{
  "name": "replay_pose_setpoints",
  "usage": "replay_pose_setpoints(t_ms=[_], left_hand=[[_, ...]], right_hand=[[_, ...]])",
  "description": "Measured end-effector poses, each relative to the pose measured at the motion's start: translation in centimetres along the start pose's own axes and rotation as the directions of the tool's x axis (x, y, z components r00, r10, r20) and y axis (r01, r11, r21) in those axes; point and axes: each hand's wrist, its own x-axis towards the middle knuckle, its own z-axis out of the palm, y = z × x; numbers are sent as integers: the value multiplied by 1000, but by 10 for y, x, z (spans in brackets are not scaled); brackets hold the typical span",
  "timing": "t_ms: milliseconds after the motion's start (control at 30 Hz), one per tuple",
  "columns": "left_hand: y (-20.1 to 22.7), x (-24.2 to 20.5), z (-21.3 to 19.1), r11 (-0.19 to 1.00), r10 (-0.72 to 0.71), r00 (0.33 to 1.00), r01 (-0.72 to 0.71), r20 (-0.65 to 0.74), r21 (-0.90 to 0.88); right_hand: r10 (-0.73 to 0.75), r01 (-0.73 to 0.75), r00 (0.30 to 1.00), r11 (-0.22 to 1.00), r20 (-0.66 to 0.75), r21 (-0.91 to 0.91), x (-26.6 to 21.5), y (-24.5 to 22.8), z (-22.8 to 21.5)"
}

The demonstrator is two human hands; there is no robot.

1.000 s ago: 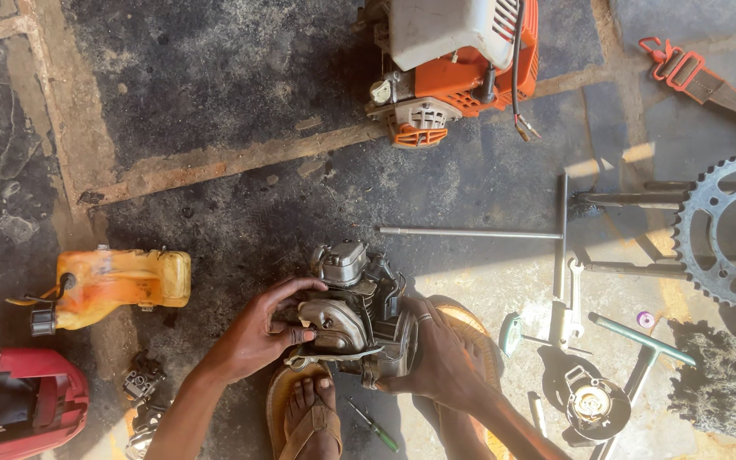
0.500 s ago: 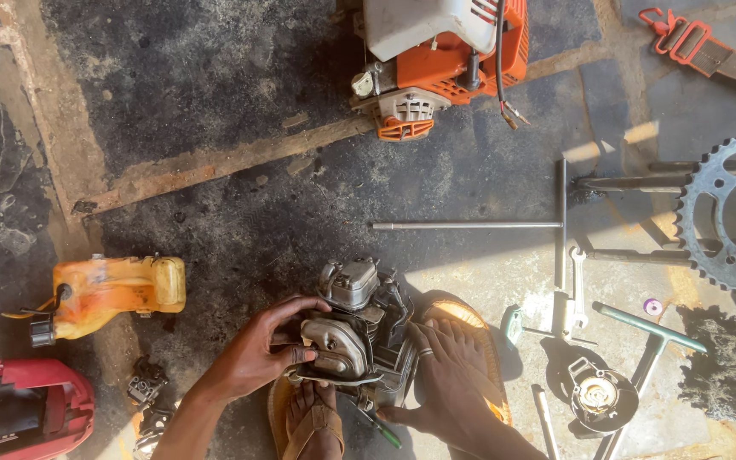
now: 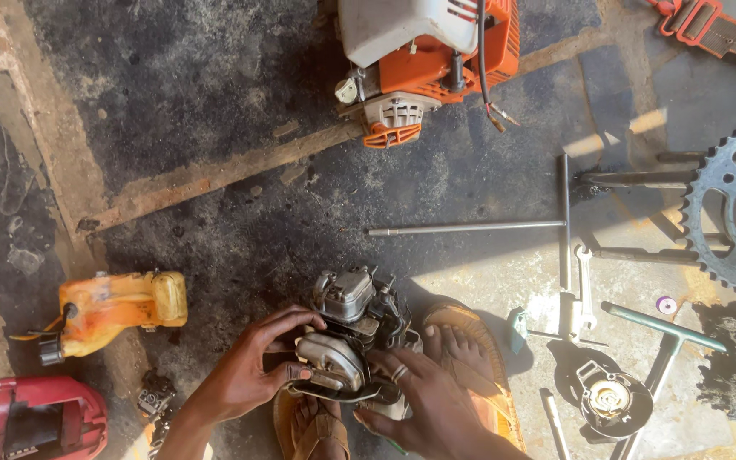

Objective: The person assembles a small engine by attaching a metal cover and tightening bolts with a T-wrench. They then attach a carburetor to the engine block and secure it by hand.

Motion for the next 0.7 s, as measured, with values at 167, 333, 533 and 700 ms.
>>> replay_pose_setpoints(t_ms=[167, 333, 533, 700], left_hand=[[-2, 7, -8, 1000, -23, 999, 23, 36, 11], [-3, 9, -11, 997, -37, 998, 33, 55, 64], [9, 8, -8, 996, -85, 995, 85, 53, 11], [-5, 2, -5, 980, -158, 987, 161, 30, -116]], right_hand=[[141, -145, 959, 989, 248, 1, -9, 23, 22], [-440, 182, 829, 796, -345, -578, 5, 17, 12], [313, -269, 919, 942, 241, -199, 34, -9, -8], [133, -161, 982, 960, -133, -229, 20, 10, 0]])
